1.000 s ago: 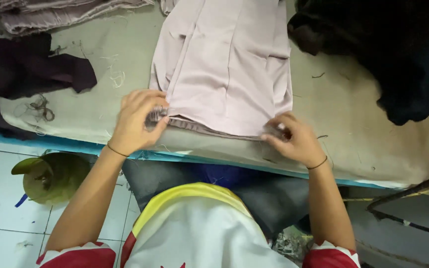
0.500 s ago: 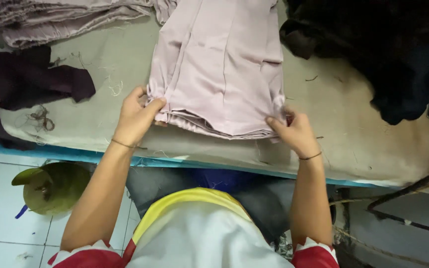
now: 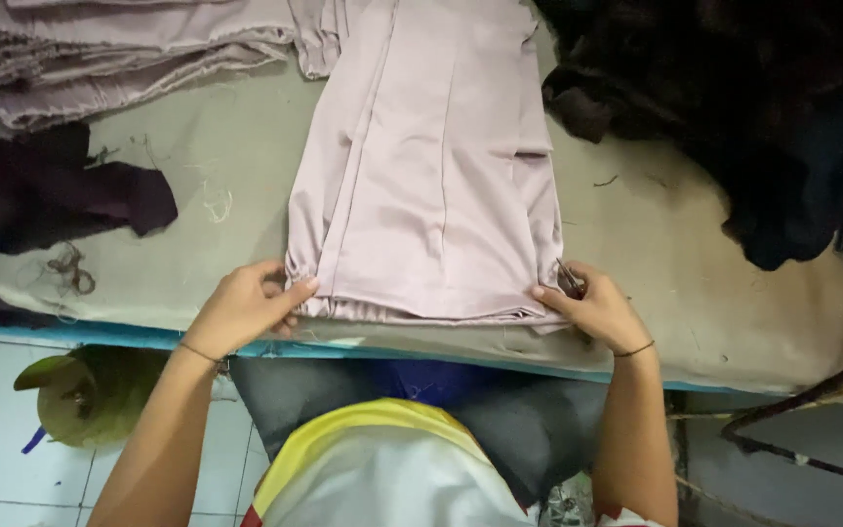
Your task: Trimming loose threads from the waistband and seams of trousers using small scissors, then folding and stacking the finished items.
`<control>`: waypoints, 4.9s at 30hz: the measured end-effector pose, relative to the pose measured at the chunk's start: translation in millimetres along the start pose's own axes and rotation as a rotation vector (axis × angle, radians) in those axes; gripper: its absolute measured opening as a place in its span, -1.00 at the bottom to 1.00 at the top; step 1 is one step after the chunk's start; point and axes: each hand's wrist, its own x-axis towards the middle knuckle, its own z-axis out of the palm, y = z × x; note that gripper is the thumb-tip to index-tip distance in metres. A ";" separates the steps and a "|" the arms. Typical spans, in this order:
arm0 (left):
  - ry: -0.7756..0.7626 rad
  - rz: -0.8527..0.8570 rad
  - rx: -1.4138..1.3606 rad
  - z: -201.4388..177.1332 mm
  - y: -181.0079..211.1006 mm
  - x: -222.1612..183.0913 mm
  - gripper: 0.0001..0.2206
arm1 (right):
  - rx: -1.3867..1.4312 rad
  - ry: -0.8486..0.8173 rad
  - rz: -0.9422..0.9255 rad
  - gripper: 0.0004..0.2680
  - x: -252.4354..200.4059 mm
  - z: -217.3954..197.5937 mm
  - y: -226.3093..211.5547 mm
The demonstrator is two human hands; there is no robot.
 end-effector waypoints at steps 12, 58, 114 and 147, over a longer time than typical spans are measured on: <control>0.177 0.135 0.188 11.2 -6.8 18.4 -0.60 | -0.046 0.038 -0.052 -0.77 11.4 22.9 44.1; 0.560 1.509 0.361 -30.7 205.7 190.1 -0.84 | -0.150 0.383 -1.109 -0.77 145.2 -75.5 -138.1; 0.290 0.241 0.449 54.6 -11.8 32.8 -0.52 | -0.267 0.249 -0.168 -0.60 21.6 75.9 11.7; 0.852 0.159 0.091 -308.2 28.9 108.3 -0.14 | 0.177 -0.118 -0.556 -0.38 251.7 166.4 -344.5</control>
